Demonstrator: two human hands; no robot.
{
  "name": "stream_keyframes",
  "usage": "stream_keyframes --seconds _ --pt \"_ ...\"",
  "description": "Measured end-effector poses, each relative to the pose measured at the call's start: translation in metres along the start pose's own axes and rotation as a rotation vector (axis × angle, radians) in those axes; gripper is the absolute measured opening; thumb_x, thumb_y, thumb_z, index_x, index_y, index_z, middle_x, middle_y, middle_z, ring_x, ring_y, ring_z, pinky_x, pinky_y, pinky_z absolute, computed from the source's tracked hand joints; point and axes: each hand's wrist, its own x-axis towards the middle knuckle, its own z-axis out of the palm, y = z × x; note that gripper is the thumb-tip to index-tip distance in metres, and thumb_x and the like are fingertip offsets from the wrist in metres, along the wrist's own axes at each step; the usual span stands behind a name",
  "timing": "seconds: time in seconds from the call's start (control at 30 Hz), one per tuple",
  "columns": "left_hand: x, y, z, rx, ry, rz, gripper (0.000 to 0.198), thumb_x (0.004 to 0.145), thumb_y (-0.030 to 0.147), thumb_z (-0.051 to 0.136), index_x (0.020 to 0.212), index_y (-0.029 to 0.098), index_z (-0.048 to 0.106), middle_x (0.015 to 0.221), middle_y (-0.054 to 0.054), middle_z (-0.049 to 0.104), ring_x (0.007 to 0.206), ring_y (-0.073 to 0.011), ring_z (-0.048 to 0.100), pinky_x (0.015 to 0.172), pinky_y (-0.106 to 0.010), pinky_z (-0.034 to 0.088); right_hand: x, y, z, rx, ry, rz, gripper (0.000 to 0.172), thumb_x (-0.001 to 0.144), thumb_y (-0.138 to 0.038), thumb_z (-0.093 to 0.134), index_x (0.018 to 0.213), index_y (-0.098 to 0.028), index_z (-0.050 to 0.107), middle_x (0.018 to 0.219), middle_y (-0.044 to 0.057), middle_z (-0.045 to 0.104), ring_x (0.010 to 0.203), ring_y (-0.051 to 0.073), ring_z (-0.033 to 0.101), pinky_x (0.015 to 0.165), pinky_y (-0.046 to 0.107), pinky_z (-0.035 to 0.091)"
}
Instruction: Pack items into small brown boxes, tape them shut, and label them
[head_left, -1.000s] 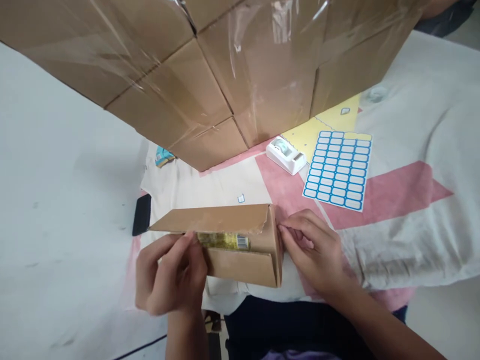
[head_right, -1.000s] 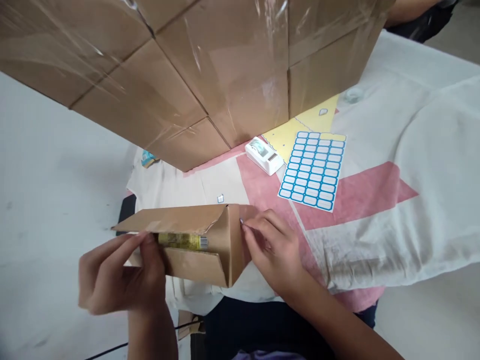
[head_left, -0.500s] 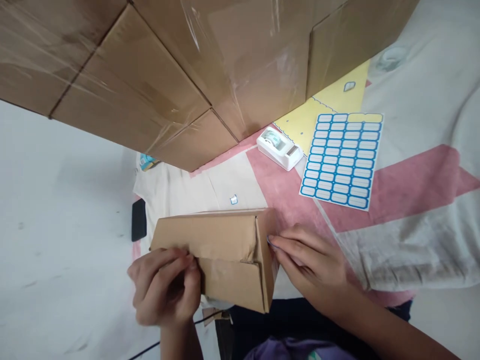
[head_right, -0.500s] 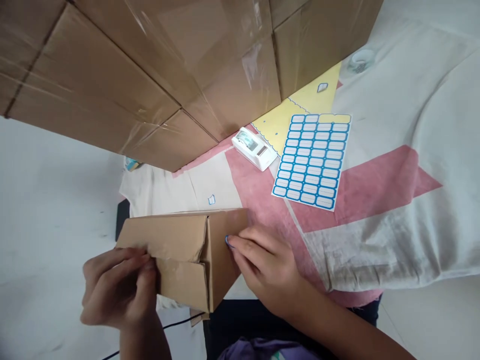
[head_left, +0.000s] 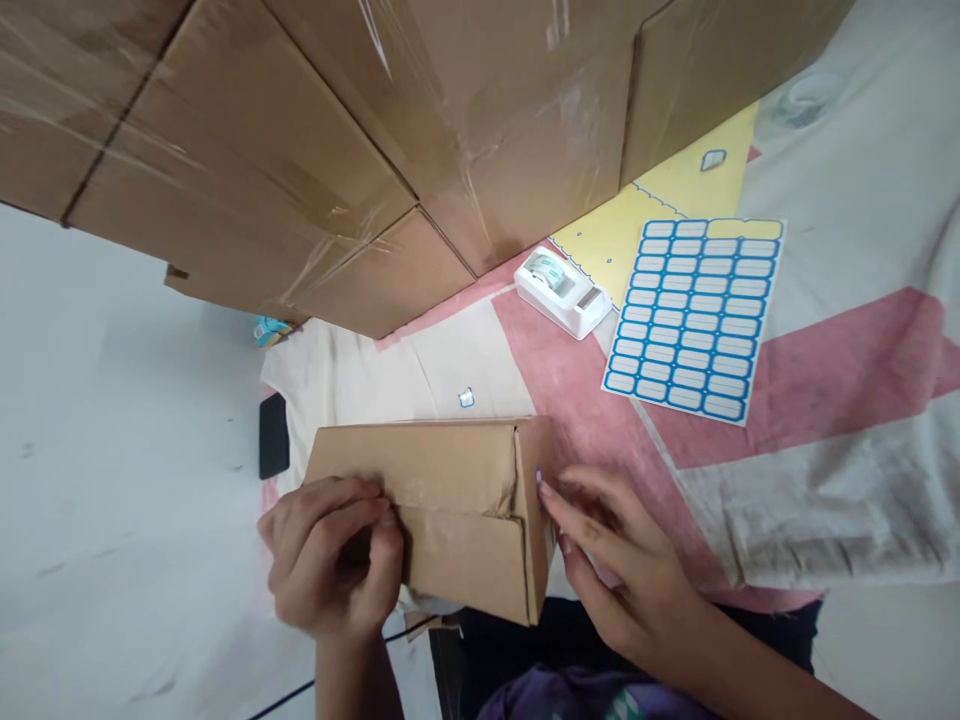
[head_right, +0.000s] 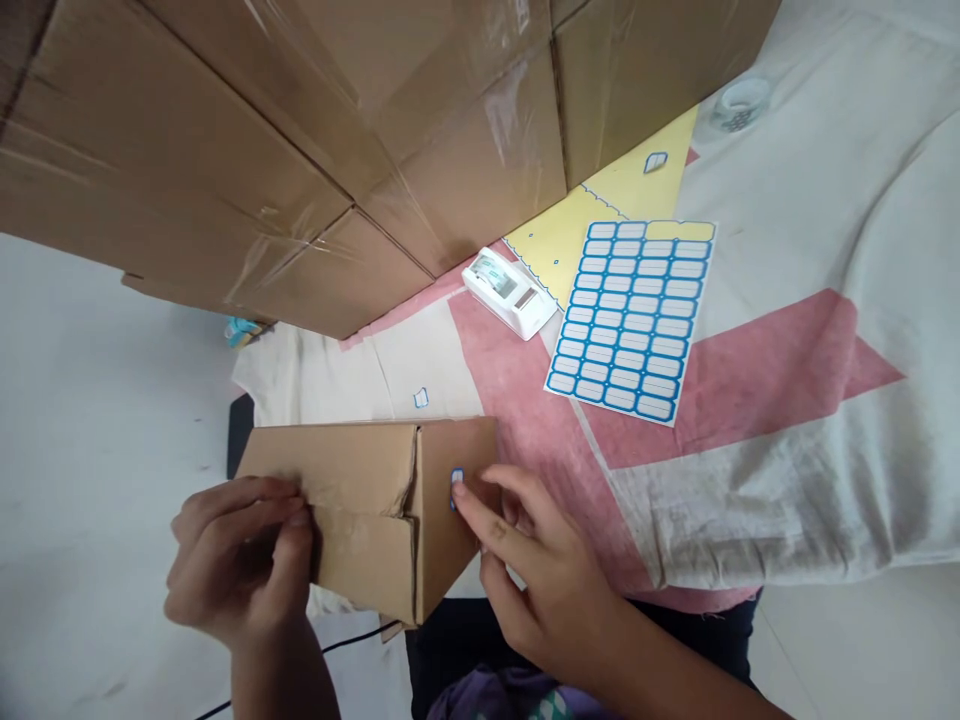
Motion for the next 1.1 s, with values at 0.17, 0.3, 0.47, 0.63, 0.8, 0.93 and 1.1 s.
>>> stream_keyframes --seconds 0.17,0.3,0.47,0.63,0.8,0.93,1.1 --pt "0.0 0.0 -0.001 0.015 -0.04 -0.006 0.013 0.077 0.01 0.07 0.08 0.022 0.063 0.081 -0.002 0.067 0.078 -0.0197 0.061 0.076 -0.044 0.042 -0.009 0.001 0.002 -0.015 -0.024 -0.004 0.067 0.089 0.0 0.049 0.15 -0.029 0.05 0.131 0.012 0.052 0.107 0.019 0.063 0.086 0.029 0.06" --pt "0.002 -0.001 0.002 0.012 0.018 0.049 0.016 0.075 0.008 0.07 0.079 0.021 0.062 0.08 -0.001 0.067 0.075 -0.0184 0.062 0.074 -0.042 0.043 -0.005 -0.005 -0.01 -0.103 -0.017 -0.047 0.066 0.089 -0.01 0.057 0.152 -0.026 0.045 0.148 0.014 0.042 0.128 0.027 0.055 0.099 0.039 0.056" --pt "-0.001 0.003 -0.002 -0.004 0.025 0.066 0.02 0.073 0.005 0.071 0.08 0.021 0.062 0.08 0.0 0.069 0.075 -0.018 0.063 0.074 -0.04 0.043 0.041 -0.026 -0.019 -0.214 -0.139 -0.241 0.094 0.078 -0.04 0.077 0.159 -0.026 0.031 0.169 0.014 0.014 0.152 0.045 0.02 0.117 0.067 0.032" --pt "-0.008 0.007 -0.013 -0.026 -0.054 0.031 0.02 0.077 0.004 0.069 0.085 0.022 0.064 0.084 -0.001 0.072 0.083 -0.0192 0.064 0.079 -0.041 0.044 0.06 -0.029 -0.011 -0.241 -0.182 -0.325 0.084 0.068 -0.041 0.083 0.143 -0.027 0.05 0.165 0.013 0.022 0.147 0.046 0.032 0.114 0.067 0.037" --pt "-0.013 0.005 -0.021 -0.04 -0.112 0.045 0.02 0.081 0.005 0.067 0.091 0.022 0.066 0.09 -0.002 0.075 0.088 -0.0204 0.065 0.082 -0.041 0.043 0.058 -0.026 -0.013 -0.267 -0.174 -0.348 0.081 0.067 -0.043 0.084 0.14 -0.027 0.054 0.162 0.014 0.028 0.145 0.046 0.035 0.112 0.066 0.04" --pt "-0.015 0.004 -0.022 -0.05 -0.126 0.035 0.018 0.085 0.006 0.064 0.092 0.023 0.065 0.091 -0.001 0.076 0.091 -0.0203 0.066 0.084 -0.041 0.042 0.065 -0.027 -0.016 -0.289 -0.204 -0.341 0.078 0.07 -0.042 0.083 0.14 -0.026 0.054 0.16 0.015 0.031 0.145 0.045 0.037 0.11 0.063 0.043" --pt "-0.016 0.003 -0.016 -0.08 -0.029 0.01 0.02 0.084 0.007 0.068 0.094 0.025 0.067 0.091 0.0 0.076 0.088 -0.0191 0.066 0.082 -0.04 0.044 0.071 -0.026 -0.015 -0.291 -0.229 -0.319 0.075 0.077 -0.045 0.078 0.144 -0.027 0.049 0.161 0.015 0.026 0.148 0.044 0.029 0.112 0.064 0.039"
